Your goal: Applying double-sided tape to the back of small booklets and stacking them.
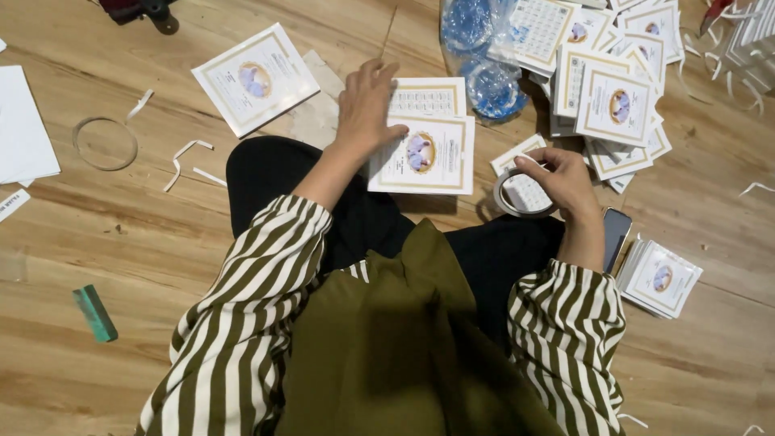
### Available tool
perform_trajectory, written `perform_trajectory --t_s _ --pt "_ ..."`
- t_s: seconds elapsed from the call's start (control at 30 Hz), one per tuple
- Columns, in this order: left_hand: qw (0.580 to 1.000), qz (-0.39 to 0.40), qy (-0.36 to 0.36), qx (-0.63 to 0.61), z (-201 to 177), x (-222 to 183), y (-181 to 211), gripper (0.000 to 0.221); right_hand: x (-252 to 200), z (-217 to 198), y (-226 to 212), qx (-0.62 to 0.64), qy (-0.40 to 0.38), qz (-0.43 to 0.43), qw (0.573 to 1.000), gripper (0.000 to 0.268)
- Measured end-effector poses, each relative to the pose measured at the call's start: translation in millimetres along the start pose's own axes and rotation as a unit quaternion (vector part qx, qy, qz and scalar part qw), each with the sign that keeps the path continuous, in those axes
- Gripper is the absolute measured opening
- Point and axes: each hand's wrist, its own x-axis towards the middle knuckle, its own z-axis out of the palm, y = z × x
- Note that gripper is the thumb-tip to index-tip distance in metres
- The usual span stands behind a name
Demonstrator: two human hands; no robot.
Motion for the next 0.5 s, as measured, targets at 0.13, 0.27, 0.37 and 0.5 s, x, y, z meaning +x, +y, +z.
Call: perform_trajectory --t_s 0.13,0.27,0.37,0.5 --pt "0.995 -0.053 0.077 -0.029 8.8 -17.7 -28.4 0.086 11.2 7.6 -33.4 0.085 -0.068 -0.031 0.994 0.022" --pt "0.981 -0.063 0.050 -0.176 0.8 -35.5 -32.4 0.065 30.3 53.6 -70.4 0.097 -0.147 -0.090 0.980 0.011" --pt "0.965 -0.080 0.042 -0.246 2.7 -42.7 -30.5 0.049 32.8 91.2 -97.7 0.036 -0.202 -0.124 0.971 0.011" --pt "0.943 -0.130 0.040 -0.302 5.7 -50.0 -36.3 0.047 39.4 129.2 -110.7 0.028 -0.211 -0.111 0.971 0.010"
